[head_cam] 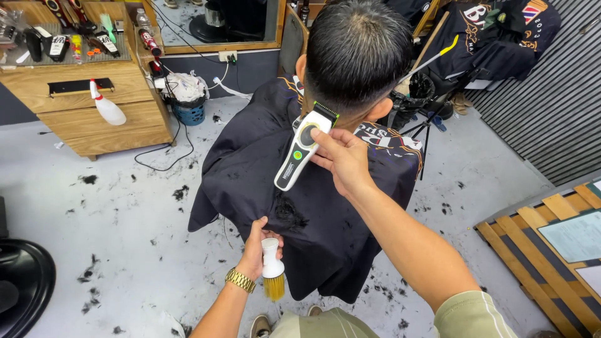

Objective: The person uses electric clippers to trim the back and sides of a client's hair, creating a fade effect. They periodically use a brush to sweep away loose hair from the client's neck and the black cape.

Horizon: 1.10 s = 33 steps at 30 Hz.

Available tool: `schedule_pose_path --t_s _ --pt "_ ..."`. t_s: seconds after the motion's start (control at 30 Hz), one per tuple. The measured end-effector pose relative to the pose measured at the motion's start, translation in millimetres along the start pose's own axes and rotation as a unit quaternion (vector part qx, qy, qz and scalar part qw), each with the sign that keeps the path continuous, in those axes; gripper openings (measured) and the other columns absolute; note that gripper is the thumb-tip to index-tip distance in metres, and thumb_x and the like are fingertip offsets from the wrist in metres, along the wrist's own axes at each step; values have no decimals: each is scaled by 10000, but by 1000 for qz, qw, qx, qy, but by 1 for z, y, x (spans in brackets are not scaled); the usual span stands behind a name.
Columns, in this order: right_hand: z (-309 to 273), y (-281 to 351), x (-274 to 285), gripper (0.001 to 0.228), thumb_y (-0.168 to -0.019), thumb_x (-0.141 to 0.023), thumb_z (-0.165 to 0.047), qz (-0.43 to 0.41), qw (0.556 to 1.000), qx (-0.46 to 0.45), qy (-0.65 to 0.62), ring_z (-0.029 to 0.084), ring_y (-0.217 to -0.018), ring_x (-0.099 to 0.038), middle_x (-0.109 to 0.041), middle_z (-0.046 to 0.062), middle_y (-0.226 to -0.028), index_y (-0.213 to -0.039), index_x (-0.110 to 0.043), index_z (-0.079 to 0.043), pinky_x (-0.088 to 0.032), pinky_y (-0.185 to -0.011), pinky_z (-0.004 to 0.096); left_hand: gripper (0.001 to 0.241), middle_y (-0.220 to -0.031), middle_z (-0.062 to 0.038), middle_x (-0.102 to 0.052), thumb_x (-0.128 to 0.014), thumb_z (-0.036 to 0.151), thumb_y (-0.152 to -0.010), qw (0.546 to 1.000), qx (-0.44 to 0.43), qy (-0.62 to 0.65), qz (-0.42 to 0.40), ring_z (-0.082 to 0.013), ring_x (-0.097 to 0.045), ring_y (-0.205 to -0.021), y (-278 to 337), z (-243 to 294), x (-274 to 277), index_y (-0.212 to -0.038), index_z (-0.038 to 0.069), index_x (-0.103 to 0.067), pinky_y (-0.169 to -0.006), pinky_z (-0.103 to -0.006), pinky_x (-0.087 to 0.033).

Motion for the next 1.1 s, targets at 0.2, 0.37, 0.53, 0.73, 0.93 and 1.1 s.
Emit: schedule_pose_path --t_s 0.2,0.37,0.53,0.73,0.93,1.1 --pt "7 -1 -4 232 -791 -787 -231 2 999 -52 -15 275 -857 -758 -764 140 -935 -879 -630 -84 -633 -819 418 585 -608 -147 -630 -524 529 -909 1000 0 12 -2 -242 -508 -377 -5 -3 3 -585 44 -561 -414 -345 -413" --pt "7 0 -7 218 -801 -779 -214 -7 998 -54 -22 269 -883 -756 -767 147 -953 -885 -635 -74 -631 -851 426 585 -614 -146 -631 -513 533 -906 1000 2 4 1 -244 -509 -380 -4 -3 3 -586 45 -554 -412 -344 -401" --pt "5 -1 -8 201 -805 -779 -186 1 999 -32 -33 285 -872 -761 -769 150 -971 -876 -627 -74 -642 -848 442 604 -608 -136 -632 -507 540 -908 1000 -3 0 -5 -240 -514 -378 -5 -2 3 -564 46 -564 -418 -344 -401" --pt "11 1 -10 254 -796 -779 -234 -8 995 -98 -27 270 -872 -747 -761 151 -942 -929 -648 -62 -619 -848 430 597 -617 -147 -631 -517 538 -906 1000 -1 9 -2 -241 -512 -379 -6 -4 3 -580 40 -561 -413 -340 -410" --pt "3 -2 -6 229 -784 -792 -207 -4 999 -24 -24 291 -884 -767 -772 149 -962 -867 -617 -85 -638 -861 450 569 -621 -143 -630 -524 540 -899 1000 2 14 -1 -241 -508 -381 -6 -4 3 -590 63 -539 -411 -341 -404" --pt "-6 1 -8 249 -780 -801 -188 4 1000 1 -12 255 -851 -755 -764 140 -937 -894 -618 -65 -647 -857 438 577 -621 -136 -635 -522 553 -900 1000 5 12 0 -235 -514 -384 -5 -4 3 -595 64 -546 -411 -336 -415"
Point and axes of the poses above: each hand's wrist, its own y-axis away from the middle knuckle, its own x-axis out of the back of the hand, z = x × y, the point moved 8 cm from there along -y, towards the middle knuckle
